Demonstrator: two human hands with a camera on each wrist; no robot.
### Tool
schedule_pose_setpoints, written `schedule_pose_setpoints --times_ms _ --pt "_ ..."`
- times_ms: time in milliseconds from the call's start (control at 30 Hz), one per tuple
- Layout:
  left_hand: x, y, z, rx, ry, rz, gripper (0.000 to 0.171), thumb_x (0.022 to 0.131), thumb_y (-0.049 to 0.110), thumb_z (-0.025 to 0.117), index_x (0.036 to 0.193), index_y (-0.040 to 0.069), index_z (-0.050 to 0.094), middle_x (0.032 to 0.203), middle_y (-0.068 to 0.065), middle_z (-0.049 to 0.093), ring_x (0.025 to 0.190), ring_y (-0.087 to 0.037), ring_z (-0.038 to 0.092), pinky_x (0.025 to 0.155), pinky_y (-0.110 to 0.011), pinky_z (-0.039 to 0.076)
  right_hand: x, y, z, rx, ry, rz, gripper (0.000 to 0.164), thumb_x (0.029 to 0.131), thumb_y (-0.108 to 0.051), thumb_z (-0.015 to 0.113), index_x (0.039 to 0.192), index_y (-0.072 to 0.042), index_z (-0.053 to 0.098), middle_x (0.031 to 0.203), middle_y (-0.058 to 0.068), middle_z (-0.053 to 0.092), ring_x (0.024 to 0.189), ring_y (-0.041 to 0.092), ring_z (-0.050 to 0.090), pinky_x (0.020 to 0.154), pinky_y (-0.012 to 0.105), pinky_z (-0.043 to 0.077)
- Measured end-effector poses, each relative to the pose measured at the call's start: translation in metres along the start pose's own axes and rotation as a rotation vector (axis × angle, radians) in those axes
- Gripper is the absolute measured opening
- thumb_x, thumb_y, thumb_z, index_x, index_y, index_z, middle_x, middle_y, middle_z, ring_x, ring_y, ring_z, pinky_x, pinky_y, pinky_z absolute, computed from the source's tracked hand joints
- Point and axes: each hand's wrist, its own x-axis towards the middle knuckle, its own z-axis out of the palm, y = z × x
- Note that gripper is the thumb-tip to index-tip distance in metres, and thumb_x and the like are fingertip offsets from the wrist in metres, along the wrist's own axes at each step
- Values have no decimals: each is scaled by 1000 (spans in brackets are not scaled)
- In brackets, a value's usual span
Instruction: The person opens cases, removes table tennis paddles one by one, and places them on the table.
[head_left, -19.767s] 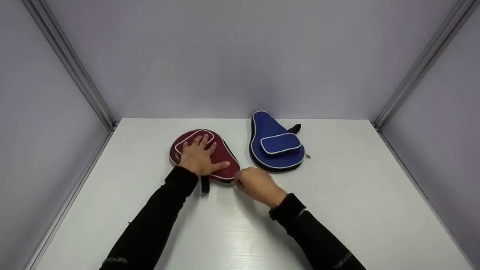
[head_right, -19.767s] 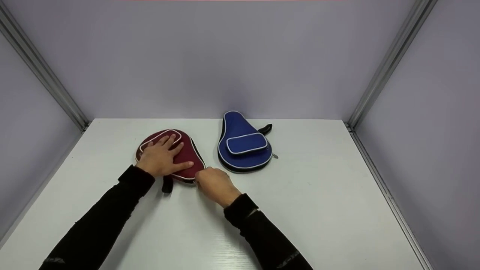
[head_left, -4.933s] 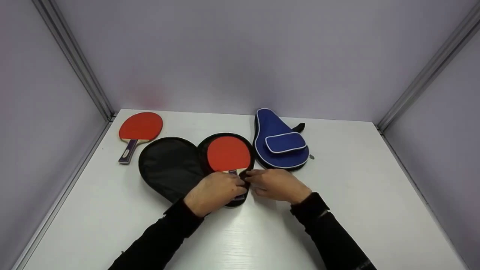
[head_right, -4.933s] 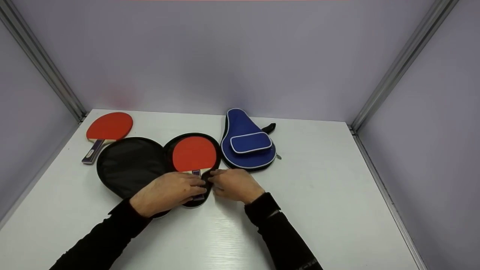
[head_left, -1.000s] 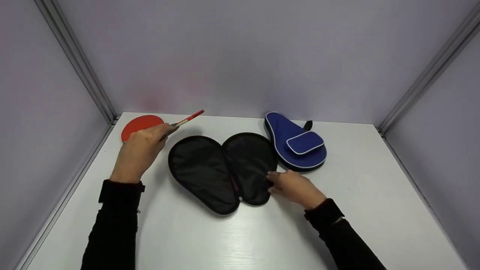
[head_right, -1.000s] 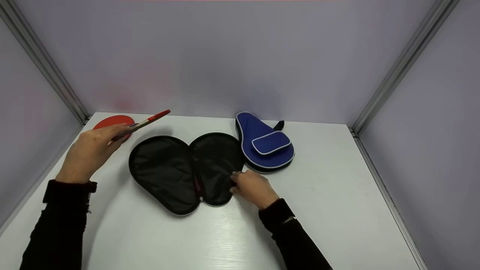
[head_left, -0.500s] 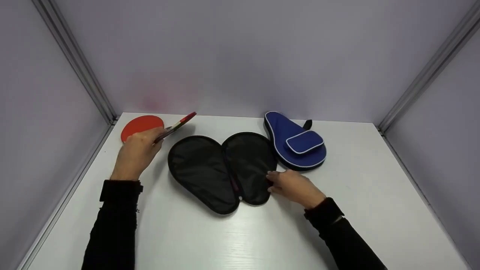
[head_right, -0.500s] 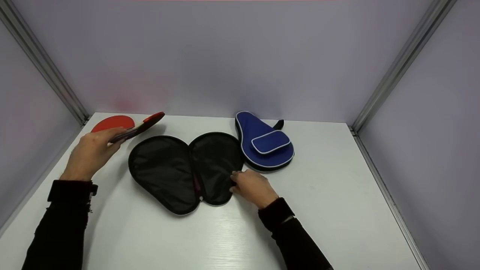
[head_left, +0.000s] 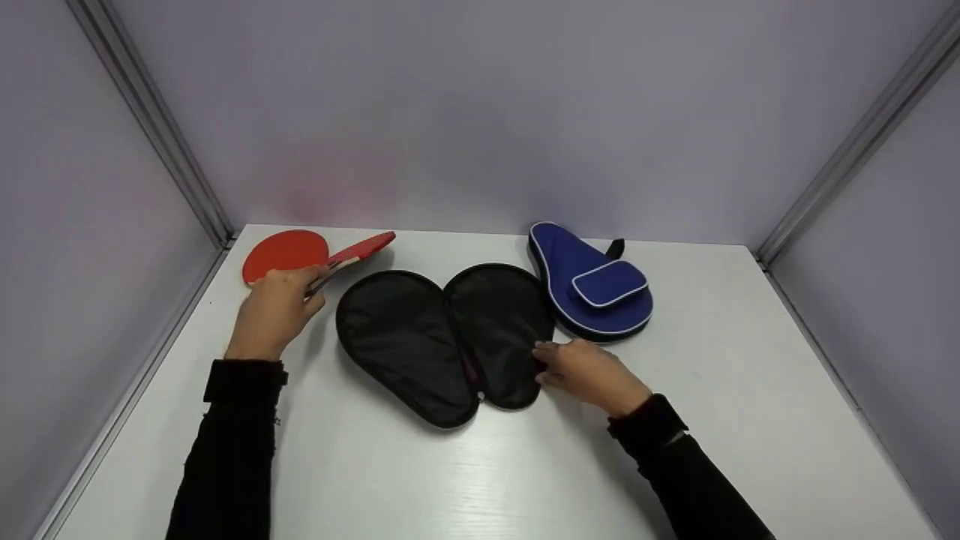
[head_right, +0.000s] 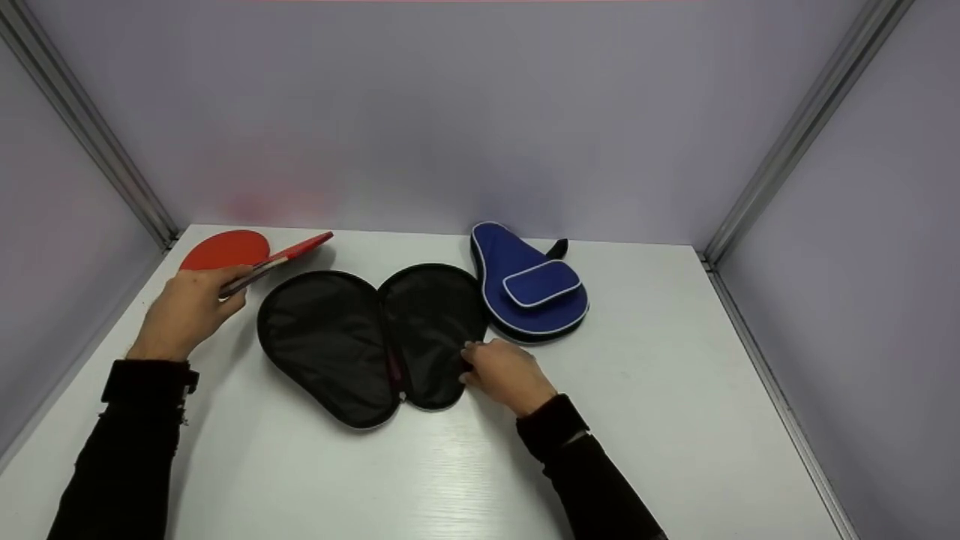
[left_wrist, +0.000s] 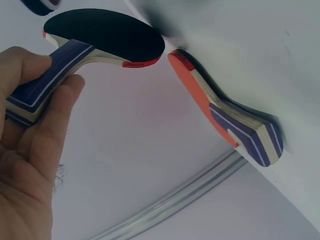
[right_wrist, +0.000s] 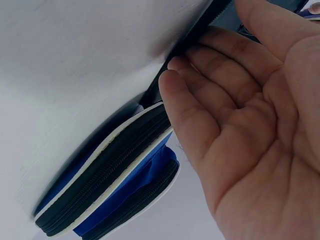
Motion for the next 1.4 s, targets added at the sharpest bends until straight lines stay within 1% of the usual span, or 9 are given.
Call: schedule_pose_setpoints --times_ms 167,267,467,667,767,933,1100,1167,1400 --pt "0 -9 5 29 -89 -25 41 103 -2 74 142 6 81 90 -22 75 77 -33 64 65 -50 60 1 -1 0 -3 13 -15 35 112 -18 81 138 4 81 146 26 82 118 43 87 99 52 73" --pt "-1 -13 8 34 -112 -29 37 103 -3 74 138 5 81 84 -18 71 76 -32 63 65 -51 62 1 -1 0 -6 7 -7 36 111 -19 82 139 3 82 146 25 82 118 43 87 99 51 73" --pt "-4 -13 14 59 -175 -15 40 101 -3 82 140 2 81 95 -20 78 84 -35 71 81 -63 68 0 -2 -1 5 -9 7 37 111 -19 82 141 4 81 148 26 81 119 42 87 101 51 73" --pt "-4 -11 21 66 -257 45 49 99 0 88 146 -1 79 111 -25 84 96 -37 78 93 -62 70 0 -3 -1 16 -18 12 37 112 -18 81 140 4 81 149 27 80 120 44 86 102 52 73" --pt "-4 -10 24 69 -289 72 43 99 3 90 141 -1 80 111 -25 85 97 -37 80 95 -61 70 0 -3 -1 15 -25 13 38 112 -19 80 142 4 81 149 26 80 121 44 86 102 53 73" --pt "-6 -10 28 49 -322 79 24 98 4 91 120 5 83 107 -21 87 100 -39 83 96 -63 69 1 -4 -1 16 -29 19 39 112 -20 80 143 4 80 150 26 79 122 44 86 103 53 72" --pt "-7 -8 29 52 -354 64 9 100 5 84 98 8 76 87 -12 79 83 -28 70 85 -55 64 0 -6 -1 -2 -17 5 38 112 -20 81 141 4 81 148 26 81 118 44 86 101 52 73" --pt "-7 -7 29 62 -366 57 8 101 6 80 96 9 74 84 -10 76 81 -26 67 84 -54 63 0 -6 -2 -7 -12 3 37 112 -20 81 141 4 81 148 26 81 117 45 86 100 53 73" --pt "-5 -7 32 77 -351 70 7 98 8 85 99 8 78 92 -15 83 86 -33 77 89 -62 68 1 -5 0 23 -17 23 38 112 -18 81 142 4 80 150 26 79 121 45 86 104 54 72"
